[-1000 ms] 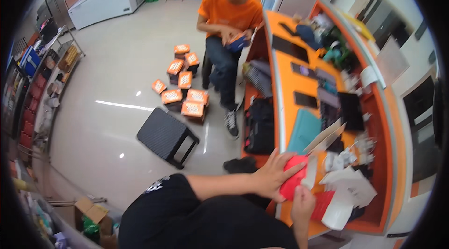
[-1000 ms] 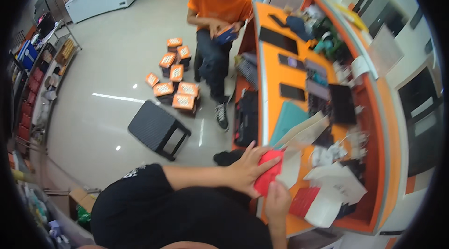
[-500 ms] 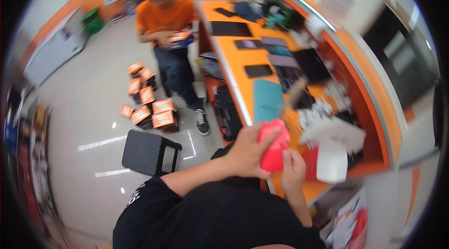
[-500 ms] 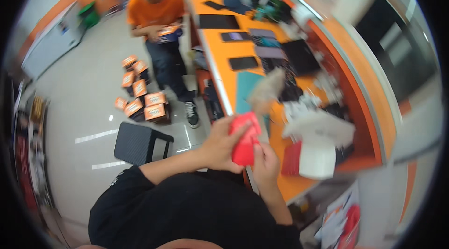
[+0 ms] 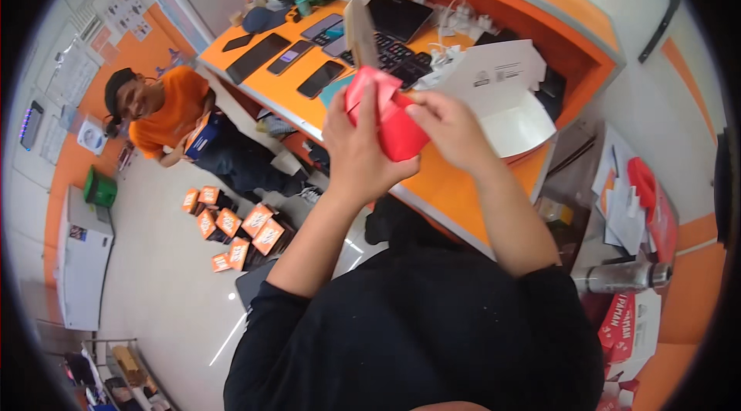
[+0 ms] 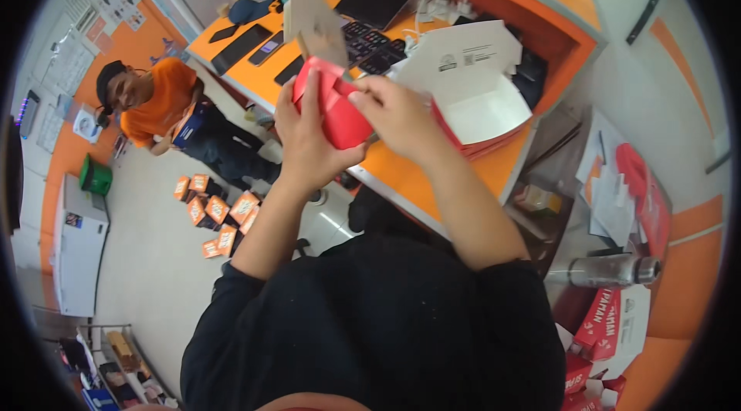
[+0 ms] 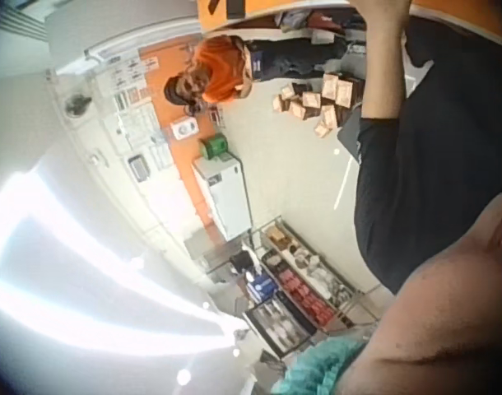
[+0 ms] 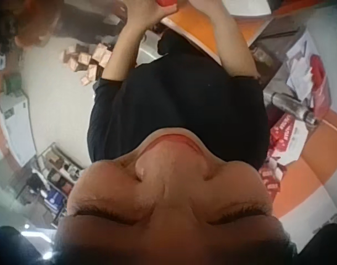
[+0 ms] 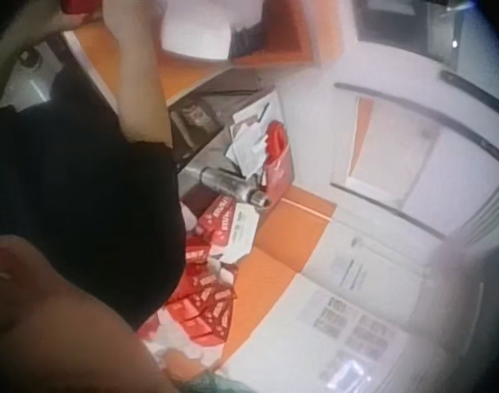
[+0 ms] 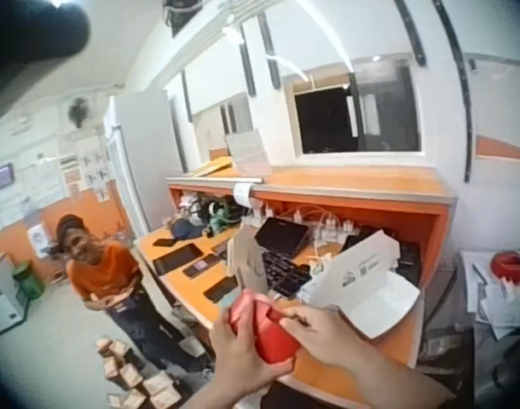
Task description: The person assembles cardboard food boxes by hand on a counter, folding the flaps and interlocking the tabs to form the box shape.
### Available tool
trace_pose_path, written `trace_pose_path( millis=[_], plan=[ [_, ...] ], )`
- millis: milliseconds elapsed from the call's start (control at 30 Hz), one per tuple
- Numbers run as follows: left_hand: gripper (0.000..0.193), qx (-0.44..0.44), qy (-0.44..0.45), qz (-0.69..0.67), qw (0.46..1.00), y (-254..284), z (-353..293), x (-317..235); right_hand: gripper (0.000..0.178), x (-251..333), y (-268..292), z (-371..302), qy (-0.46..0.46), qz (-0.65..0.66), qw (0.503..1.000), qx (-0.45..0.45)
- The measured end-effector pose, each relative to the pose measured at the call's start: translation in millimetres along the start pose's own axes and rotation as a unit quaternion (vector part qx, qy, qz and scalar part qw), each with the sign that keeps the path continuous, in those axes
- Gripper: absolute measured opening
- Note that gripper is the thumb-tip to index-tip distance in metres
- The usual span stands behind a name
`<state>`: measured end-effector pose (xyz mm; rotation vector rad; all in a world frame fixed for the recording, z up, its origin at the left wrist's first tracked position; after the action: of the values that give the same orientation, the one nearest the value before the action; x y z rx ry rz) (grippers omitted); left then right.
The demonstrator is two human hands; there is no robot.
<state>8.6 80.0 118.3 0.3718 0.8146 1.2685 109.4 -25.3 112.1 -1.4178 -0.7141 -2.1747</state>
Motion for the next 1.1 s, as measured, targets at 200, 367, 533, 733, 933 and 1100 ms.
trace_pose_path(
  millis=[200,367,533,733,933,1100],
  plan=[
    [0.104,-0.048,-0.079,0.019,0.996,4,-1,-29,0.021,25,15,-11,-0.102,0.078,0.991,0.041],
    [0.101,-0.014,-0.069,0.018,0.997,7,-11,-33,0.015,37,9,-24,-0.066,-0.047,0.997,-0.016],
    [0.108,0.009,-0.075,0.001,0.997,3,-11,-33,0.015,23,12,-26,-0.072,-0.017,0.996,-0.056],
    [0.106,0.015,-0.071,-0.036,0.997,-5,-20,-33,0.017,31,16,-38,-0.031,-0.093,0.991,-0.096],
    [0.111,0.043,-0.048,-0.037,0.997,-5,-24,-33,0.022,33,17,-40,-0.055,-0.084,0.991,-0.086],
    [0.111,0.059,-0.047,-0.032,0.997,-16,-29,-23,0.020,10,12,-33,-0.119,-0.035,0.992,-0.025]
  ],
)
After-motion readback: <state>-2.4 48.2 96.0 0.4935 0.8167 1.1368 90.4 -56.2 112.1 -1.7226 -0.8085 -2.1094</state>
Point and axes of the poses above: each hand's wrist, its own z-axis towards the middle knuckle, its own y-axis out of the back of the hand, x = y × z, the point moved 4 cm from there along z, towards the middle knuckle, and after that the axes turned 4 degrees about -y, right-handed, at the moved point
